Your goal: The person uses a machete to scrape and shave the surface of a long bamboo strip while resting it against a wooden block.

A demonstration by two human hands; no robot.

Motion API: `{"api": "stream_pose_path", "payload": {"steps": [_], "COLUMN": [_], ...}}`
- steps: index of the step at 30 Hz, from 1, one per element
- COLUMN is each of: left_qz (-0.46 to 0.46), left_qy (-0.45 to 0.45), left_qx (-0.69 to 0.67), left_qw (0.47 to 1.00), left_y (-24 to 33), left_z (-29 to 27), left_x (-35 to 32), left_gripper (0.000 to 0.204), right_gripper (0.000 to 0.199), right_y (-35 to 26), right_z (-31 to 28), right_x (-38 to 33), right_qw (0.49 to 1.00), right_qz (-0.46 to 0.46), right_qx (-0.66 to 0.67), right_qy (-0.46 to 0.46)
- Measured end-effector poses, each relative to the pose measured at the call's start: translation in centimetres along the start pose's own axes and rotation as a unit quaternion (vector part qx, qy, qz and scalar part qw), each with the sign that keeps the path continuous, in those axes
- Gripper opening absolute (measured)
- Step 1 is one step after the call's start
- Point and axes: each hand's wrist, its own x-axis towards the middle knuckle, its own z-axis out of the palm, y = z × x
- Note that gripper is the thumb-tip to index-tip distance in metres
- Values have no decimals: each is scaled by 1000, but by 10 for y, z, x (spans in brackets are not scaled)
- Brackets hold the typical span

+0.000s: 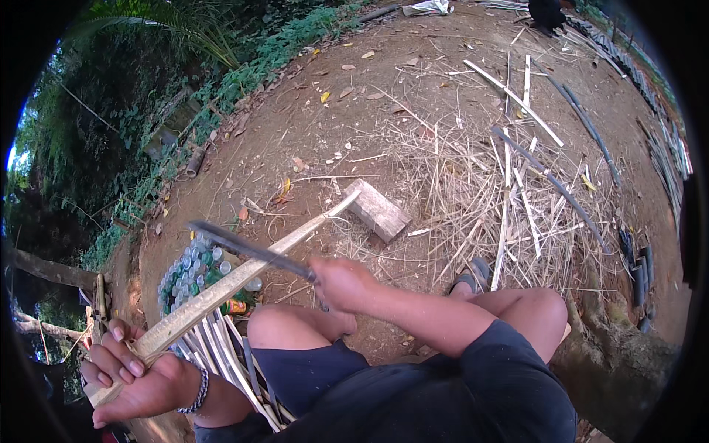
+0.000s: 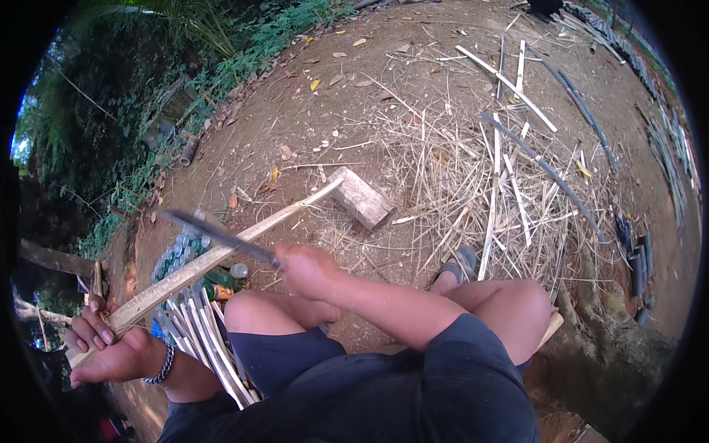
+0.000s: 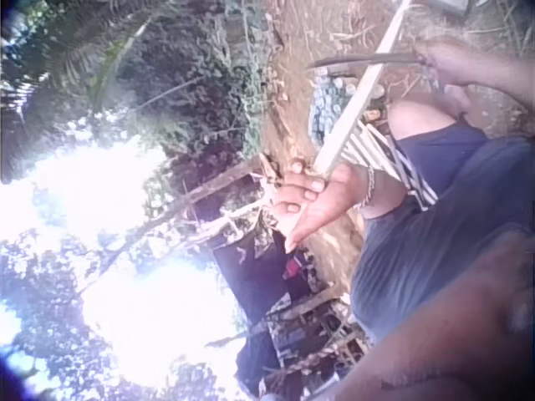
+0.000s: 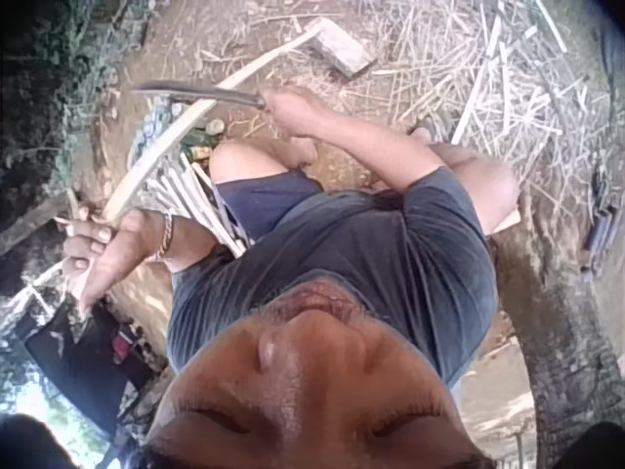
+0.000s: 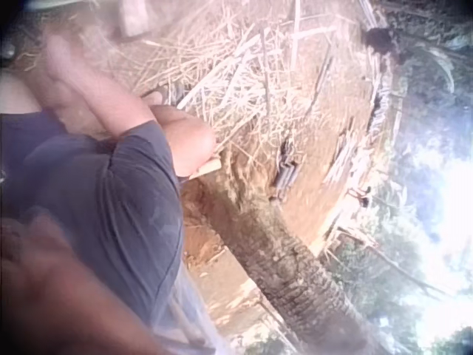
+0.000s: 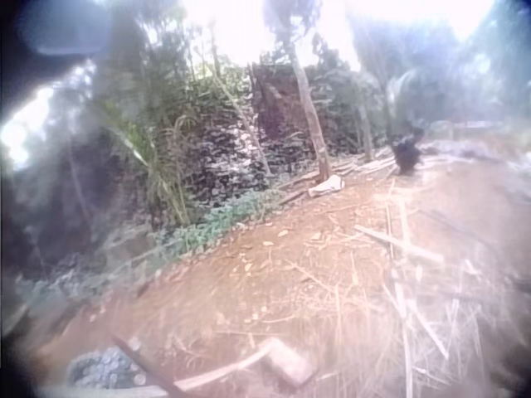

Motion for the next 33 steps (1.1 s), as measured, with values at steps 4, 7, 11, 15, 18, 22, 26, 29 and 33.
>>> {"api": "stream_pose_path", "payload": {"steps": [4,7,11,15,18,22,26,29,33], "left_qz": [-28,-38,-33,-93,-63,-102,-27,-60,-37], "left_qy": [-19,-60,-79,-166,-131,-192,-130,-166,-63], "left_qx": [-30,-71,-40,-82,-8,-26,174,135,147], "left_qw": [999,995,995,978,989,976,976,975,987], "left_y": [-9,-25,-20,-30,-47,-54,-61,-70,-79], "left_z": [6,8,-5,-17,-9,-26,-20,-28,-8], "left_x": [7,10,35,63,72,105,117,142,146], "left_gripper": [57,55,52,56,57,35,24,25,27], "right_gripper": [18,20,27,25,27,22,26,32,28], "right_y": [89,210,88,107,278,210,166,299,303], "right_z": [27,25,14,14,30,23,9,42,25], "right_x": [20,48,38,54,83,96,101,115,127], "right_qw": [993,969,993,995,956,973,995,967,966], "right_qz": [17,199,110,64,263,213,77,231,254], "right_qx": [19,-28,7,5,33,8,11,18,-48], "right_qy": [115,143,30,71,127,90,63,106,15]}}
